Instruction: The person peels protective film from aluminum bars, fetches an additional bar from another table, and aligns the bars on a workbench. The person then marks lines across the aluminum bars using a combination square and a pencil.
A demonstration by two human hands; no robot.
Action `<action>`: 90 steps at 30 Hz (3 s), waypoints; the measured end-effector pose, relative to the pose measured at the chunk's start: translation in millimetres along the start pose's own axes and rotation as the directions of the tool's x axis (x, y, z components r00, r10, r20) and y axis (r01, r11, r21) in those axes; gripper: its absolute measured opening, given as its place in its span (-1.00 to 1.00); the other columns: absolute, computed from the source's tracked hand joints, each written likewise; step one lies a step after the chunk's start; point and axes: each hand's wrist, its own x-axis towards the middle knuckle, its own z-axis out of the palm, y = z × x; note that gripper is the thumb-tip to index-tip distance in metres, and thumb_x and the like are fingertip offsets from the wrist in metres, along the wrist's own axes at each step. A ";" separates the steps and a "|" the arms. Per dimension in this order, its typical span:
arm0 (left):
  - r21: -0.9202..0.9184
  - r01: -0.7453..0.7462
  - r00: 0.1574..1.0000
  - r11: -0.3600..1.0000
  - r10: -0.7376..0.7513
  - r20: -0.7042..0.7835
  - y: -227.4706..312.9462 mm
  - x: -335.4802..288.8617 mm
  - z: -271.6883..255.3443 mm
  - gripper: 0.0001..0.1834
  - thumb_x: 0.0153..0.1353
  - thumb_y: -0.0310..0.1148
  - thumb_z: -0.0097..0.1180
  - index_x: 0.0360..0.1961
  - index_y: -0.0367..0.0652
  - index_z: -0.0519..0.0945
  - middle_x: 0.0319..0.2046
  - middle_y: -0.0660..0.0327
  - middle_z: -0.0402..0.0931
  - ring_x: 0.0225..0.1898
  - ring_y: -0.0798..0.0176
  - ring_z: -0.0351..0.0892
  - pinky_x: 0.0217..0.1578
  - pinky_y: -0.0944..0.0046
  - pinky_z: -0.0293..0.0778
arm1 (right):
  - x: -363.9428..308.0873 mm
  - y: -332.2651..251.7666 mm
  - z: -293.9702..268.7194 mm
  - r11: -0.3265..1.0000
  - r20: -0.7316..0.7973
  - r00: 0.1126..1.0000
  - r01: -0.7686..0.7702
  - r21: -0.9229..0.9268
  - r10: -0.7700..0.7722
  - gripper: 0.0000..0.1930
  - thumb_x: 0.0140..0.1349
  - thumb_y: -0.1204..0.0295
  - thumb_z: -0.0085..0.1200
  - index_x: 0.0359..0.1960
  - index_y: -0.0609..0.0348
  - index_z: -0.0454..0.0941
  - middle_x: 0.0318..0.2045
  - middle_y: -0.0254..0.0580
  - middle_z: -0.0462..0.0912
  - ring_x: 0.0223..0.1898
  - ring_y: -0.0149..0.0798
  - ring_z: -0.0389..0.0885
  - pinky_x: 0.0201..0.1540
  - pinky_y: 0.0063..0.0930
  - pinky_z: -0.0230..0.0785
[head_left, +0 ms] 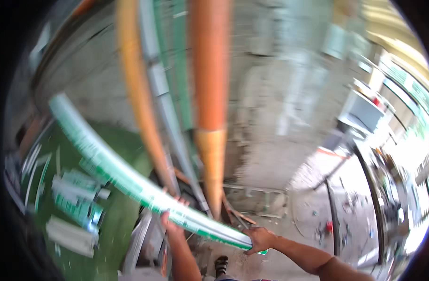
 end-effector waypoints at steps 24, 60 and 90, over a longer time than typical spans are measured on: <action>0.736 0.440 -0.105 0.515 -0.784 0.612 -443.9 -375.9 401.1 -0.38 0.02 -0.40 0.37 0.12 -0.29 0.44 -0.07 0.14 0.57 0.04 0.24 0.53 0.11 0.16 0.42 | -501.8 117.3 310.4 0.224 -0.348 -0.071 -0.642 0.733 0.935 -0.30 -0.26 0.03 0.46 -0.04 0.06 0.56 -0.03 0.02 0.50 0.06 0.08 0.49 0.05 -0.07 0.44; 0.860 0.451 -0.348 0.239 -0.840 0.417 -1101.4 -4.3 592.0 -0.66 0.14 -0.42 0.32 -0.10 -0.32 0.53 -0.28 0.14 0.63 -0.26 0.28 0.65 -0.24 0.26 0.57 | -418.3 605.0 -96.4 0.110 -0.194 -0.160 -0.425 0.898 0.968 -0.31 -0.18 -0.05 0.41 0.00 0.04 0.61 -0.08 0.04 0.63 -0.05 0.13 0.61 0.02 -0.07 0.49; 0.862 0.386 -0.847 -0.329 -0.497 0.189 -1627.9 233.3 755.8 -0.67 0.15 -0.33 0.32 -0.14 -0.21 0.50 -0.35 0.17 0.55 -0.35 0.20 0.61 -0.28 0.15 0.62 | -271.8 1004.4 -537.1 -0.205 0.018 -0.680 -0.196 0.959 0.733 -0.14 -0.32 0.05 0.48 0.06 0.26 0.45 -0.19 0.17 0.65 -0.17 0.21 0.65 -0.08 -0.11 0.52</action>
